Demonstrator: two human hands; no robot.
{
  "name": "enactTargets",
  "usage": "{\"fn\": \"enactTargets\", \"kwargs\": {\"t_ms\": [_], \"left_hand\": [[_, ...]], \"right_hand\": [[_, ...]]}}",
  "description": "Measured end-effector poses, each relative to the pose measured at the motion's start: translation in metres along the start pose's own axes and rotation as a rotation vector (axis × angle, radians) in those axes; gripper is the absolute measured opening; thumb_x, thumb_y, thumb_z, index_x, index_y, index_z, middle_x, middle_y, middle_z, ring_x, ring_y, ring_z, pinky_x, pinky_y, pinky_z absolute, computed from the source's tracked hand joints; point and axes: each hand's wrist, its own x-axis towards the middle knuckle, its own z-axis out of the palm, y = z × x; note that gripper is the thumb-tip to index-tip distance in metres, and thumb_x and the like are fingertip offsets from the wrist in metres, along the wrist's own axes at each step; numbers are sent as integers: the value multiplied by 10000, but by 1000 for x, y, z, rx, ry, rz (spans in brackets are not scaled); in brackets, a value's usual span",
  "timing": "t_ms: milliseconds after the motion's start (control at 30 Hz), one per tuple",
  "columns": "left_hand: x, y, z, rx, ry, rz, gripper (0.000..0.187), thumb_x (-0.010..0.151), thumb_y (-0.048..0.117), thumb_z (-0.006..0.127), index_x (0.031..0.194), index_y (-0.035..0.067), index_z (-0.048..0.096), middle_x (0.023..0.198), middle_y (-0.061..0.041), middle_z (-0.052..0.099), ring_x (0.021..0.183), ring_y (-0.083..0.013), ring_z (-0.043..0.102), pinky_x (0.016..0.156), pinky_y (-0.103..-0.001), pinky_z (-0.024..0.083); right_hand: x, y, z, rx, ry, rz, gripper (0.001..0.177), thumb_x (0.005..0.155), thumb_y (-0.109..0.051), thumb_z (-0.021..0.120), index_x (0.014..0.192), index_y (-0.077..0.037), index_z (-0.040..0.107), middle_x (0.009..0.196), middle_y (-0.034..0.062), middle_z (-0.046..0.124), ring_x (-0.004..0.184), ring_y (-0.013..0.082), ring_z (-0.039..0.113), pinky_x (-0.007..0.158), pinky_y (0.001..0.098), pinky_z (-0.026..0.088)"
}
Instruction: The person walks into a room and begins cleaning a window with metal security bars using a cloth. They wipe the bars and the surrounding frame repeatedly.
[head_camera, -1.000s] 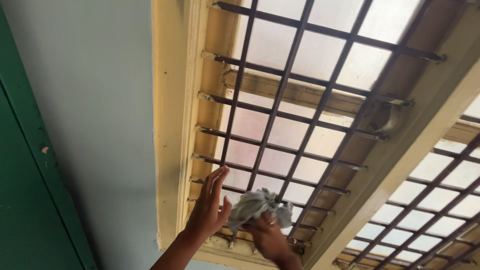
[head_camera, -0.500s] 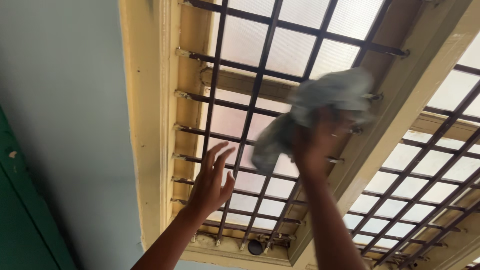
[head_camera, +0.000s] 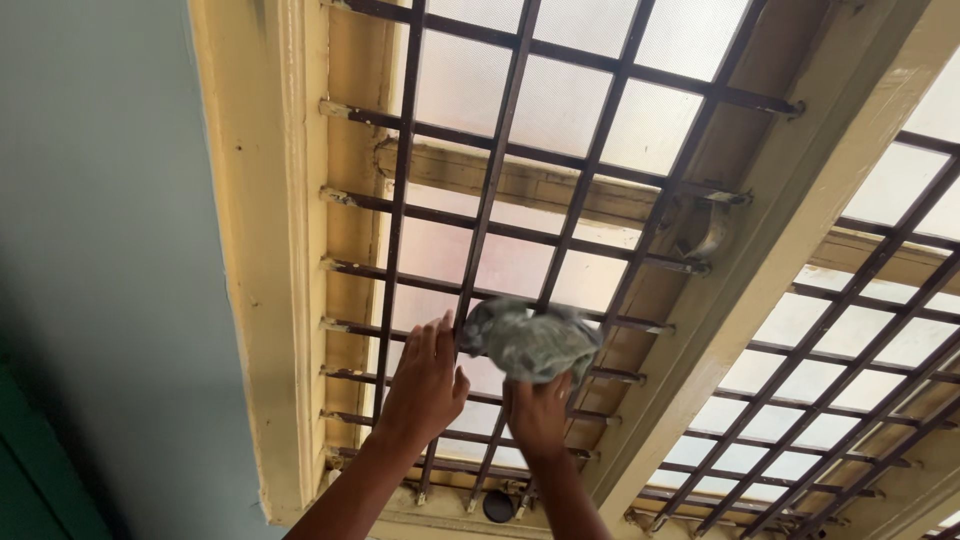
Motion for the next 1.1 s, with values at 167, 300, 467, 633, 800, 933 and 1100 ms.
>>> {"fn": "enactTargets", "kwargs": {"t_ms": [167,300,467,633,800,933,1100], "left_hand": [[1,2,0,93,14,37,702,811,126,620,1390,-173,357,1316,-351,500,1269,-475,496,1151,-531,348],[6,8,-4,121,-10,11,649,799,137,601,1327,-184,404,1251,-339,541,1228,-442,535,1164,-521,357],[13,10,-6,129,-101,-61,637,817,170,573,1316,-190,411,1190,-336,551,1187,-433,558,1168,-499,359],[11,11,-1,109,-45,-64,625,853,215,549,1307,-194,419,1156,-325,556,1155,-435,570,1157,-520,356],[9,10,3,128,-4,-55,633,843,212,557,1309,-194,423,1151,-328,555,1139,-441,574,1149,-516,367],[9,10,4,147,19,-36,634,832,212,564,1293,-202,427,1157,-338,555,1117,-438,586,1134,-515,378],[10,11,4,153,10,-37,619,841,186,560,1304,-204,427,1137,-324,563,1114,-416,596,1153,-509,379]], "right_hand": [[-67,8,-8,-22,-305,-42,536,872,-128,684,1398,-151,583,1272,344,472,1150,566,498,900,606,522],[-75,14,-47,92,-393,-109,497,755,-90,697,1243,-182,681,1323,257,532,1262,518,508,895,532,532],[-6,46,-116,164,76,-71,424,774,-102,686,1197,-65,678,1369,236,508,1275,457,519,1002,570,498],[86,52,-153,171,217,106,445,817,-173,713,1243,-53,669,1435,313,394,1315,492,448,1034,579,465],[112,42,-99,9,201,104,449,750,-176,852,1178,-147,720,1438,327,388,1337,535,386,1042,630,435],[72,55,-76,13,169,154,411,828,-101,798,1225,-185,736,1448,281,426,1362,511,412,1095,635,441],[-2,68,-58,-59,21,98,441,749,-119,778,1185,-164,740,1394,336,436,1321,598,367,1049,675,405]]}}
